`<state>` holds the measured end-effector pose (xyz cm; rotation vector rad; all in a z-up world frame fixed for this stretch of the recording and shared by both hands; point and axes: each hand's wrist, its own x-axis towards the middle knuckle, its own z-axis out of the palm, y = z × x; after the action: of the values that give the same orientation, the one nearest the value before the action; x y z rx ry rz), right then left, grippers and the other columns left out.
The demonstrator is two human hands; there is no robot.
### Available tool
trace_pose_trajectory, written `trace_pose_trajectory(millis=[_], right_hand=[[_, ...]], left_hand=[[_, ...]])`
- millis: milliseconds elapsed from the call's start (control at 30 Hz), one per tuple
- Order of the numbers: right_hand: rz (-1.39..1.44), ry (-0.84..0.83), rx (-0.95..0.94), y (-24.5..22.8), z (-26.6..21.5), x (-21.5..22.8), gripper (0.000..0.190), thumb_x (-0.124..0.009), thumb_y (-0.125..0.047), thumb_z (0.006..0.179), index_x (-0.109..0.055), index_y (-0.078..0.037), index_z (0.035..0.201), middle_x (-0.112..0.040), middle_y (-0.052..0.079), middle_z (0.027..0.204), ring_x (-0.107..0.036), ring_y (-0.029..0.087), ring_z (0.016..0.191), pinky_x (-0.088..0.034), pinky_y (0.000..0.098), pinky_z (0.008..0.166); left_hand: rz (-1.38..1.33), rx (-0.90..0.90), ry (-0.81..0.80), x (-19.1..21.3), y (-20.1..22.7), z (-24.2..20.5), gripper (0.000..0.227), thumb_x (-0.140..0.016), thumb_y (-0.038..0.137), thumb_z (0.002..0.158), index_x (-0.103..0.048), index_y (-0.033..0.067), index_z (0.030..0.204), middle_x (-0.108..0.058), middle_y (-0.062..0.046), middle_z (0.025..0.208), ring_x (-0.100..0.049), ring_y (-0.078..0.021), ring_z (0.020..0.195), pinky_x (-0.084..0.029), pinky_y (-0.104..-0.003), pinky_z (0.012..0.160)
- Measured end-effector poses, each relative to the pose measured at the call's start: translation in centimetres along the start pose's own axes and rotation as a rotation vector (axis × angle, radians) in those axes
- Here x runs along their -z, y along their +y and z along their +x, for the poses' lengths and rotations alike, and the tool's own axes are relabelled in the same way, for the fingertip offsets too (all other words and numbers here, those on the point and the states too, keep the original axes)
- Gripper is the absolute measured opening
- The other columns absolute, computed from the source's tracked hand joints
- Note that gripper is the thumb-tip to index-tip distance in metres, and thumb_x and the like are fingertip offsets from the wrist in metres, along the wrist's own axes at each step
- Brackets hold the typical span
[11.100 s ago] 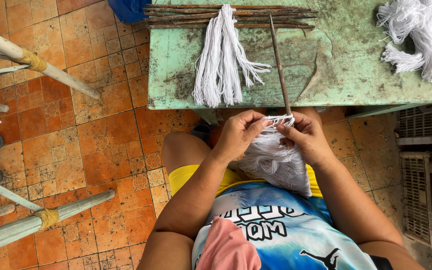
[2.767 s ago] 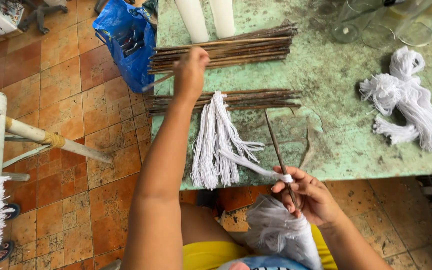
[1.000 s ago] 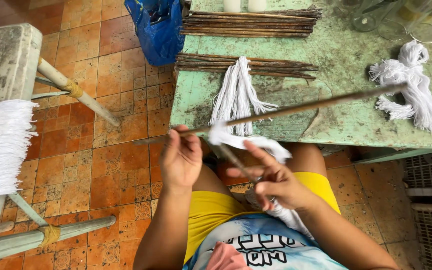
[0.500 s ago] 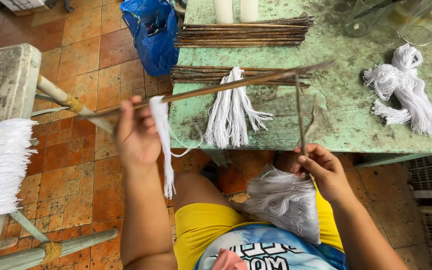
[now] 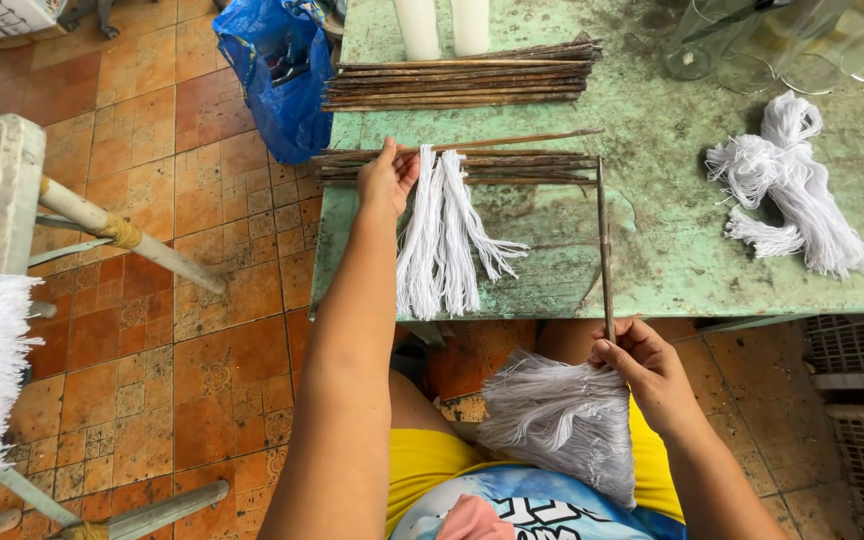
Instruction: Knotting bundles of white thread onto a wooden stick to create a decorative fringe or macrame piece
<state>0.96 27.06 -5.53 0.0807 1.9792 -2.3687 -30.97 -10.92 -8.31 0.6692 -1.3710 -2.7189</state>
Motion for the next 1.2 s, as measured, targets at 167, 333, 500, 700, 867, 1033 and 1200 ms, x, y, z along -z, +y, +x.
trace_pose_trajectory(millis=[167,333,500,700,867,1033,1200], right_hand=[[-0.088,-0.003,-0.023,0.7,0.7,0.8,0.015,-0.073,-0.004,0.092,-0.069,0.004,0.103,-0.067,0.012,0.081,-0.064,0.018,0.078,-0.054,0.0324,0.075],[-0.185,-0.002,0.014,-0.6,0.6,0.7,0.012,-0.074,-0.008,0.094,-0.069,0.0,0.101,-0.062,0.005,0.08,-0.058,0.013,0.078,-0.049,0.0262,0.072],[-0.356,-0.121,0.121,-3.7,0.3,-0.6,0.012,-0.073,-0.011,0.097,-0.069,0.0,0.097,-0.053,0.009,0.083,-0.054,0.014,0.081,-0.048,0.0299,0.072],[-0.394,-0.25,0.143,-6.4,-0.4,-3.9,0.012,-0.07,-0.009,0.098,-0.07,0.003,0.098,-0.054,0.01,0.085,-0.058,0.016,0.083,-0.053,0.0333,0.073],[-0.474,-0.302,0.204,-7.0,-0.6,-4.2,0.015,-0.073,-0.013,0.098,-0.07,0.001,0.101,-0.051,0.011,0.094,-0.057,0.018,0.09,-0.054,0.035,0.08],[-0.522,-0.293,0.22,-6.7,-0.8,-4.6,0.017,-0.068,-0.015,0.102,-0.07,0.001,0.105,-0.051,0.013,0.096,-0.059,0.022,0.094,-0.052,0.0377,0.083],[-0.241,-0.282,0.009,-5.8,-1.3,-5.7,0.02,-0.057,-0.015,0.107,-0.065,0.001,0.117,-0.068,0.01,0.085,-0.066,0.015,0.081,-0.055,0.0339,0.084]], left_hand=[[0.173,0.003,0.022,-1.1,0.4,2.0,0.042,-0.066,0.034,0.096,-0.056,-0.0037,0.112,-0.073,-0.02,0.089,-0.078,-0.0265,0.077,-0.07,-0.035,0.069],[0.441,-0.071,0.035,-1.3,4.0,-4.9,0.092,-0.07,0.024,0.096,-0.004,0.0098,0.158,-0.069,-0.033,0.108,-0.079,-0.0394,0.087,-0.071,-0.048,0.073],[0.84,-0.519,-0.407,-0.5,0.4,-16.9,0.009,-0.076,0.0,0.089,-0.069,0.0044,0.091,-0.066,-0.013,0.133,-0.068,-0.0187,0.091,-0.059,-0.033,0.083],[0.953,-0.23,-0.782,-2.8,-2.2,-33.4,0.031,-0.075,0.017,0.095,-0.072,0.0215,0.126,-0.077,-0.007,0.09,-0.069,-0.0141,0.074,-0.059,-0.027,0.079],[0.881,-0.236,-0.999,-1.2,-8.3,-32.3,0.034,-0.082,0.03,0.087,-0.071,0.0118,0.114,-0.069,-0.01,0.124,-0.065,-0.0313,0.119,-0.05,-0.047,0.104],[0.741,-0.246,-0.861,-1.0,-7.6,-32.5,0.015,-0.084,0.025,0.086,-0.078,0.0123,0.091,-0.075,-0.007,0.103,-0.071,-0.021,0.098,-0.053,-0.034,0.092],[0.506,0.111,-0.797,-1.1,-7.2,-33.4,0.036,-0.085,0.019,0.084,-0.071,0.0032,0.113,-0.072,-0.006,0.082,-0.056,-0.0043,0.052,-0.039,-0.014,0.047]])
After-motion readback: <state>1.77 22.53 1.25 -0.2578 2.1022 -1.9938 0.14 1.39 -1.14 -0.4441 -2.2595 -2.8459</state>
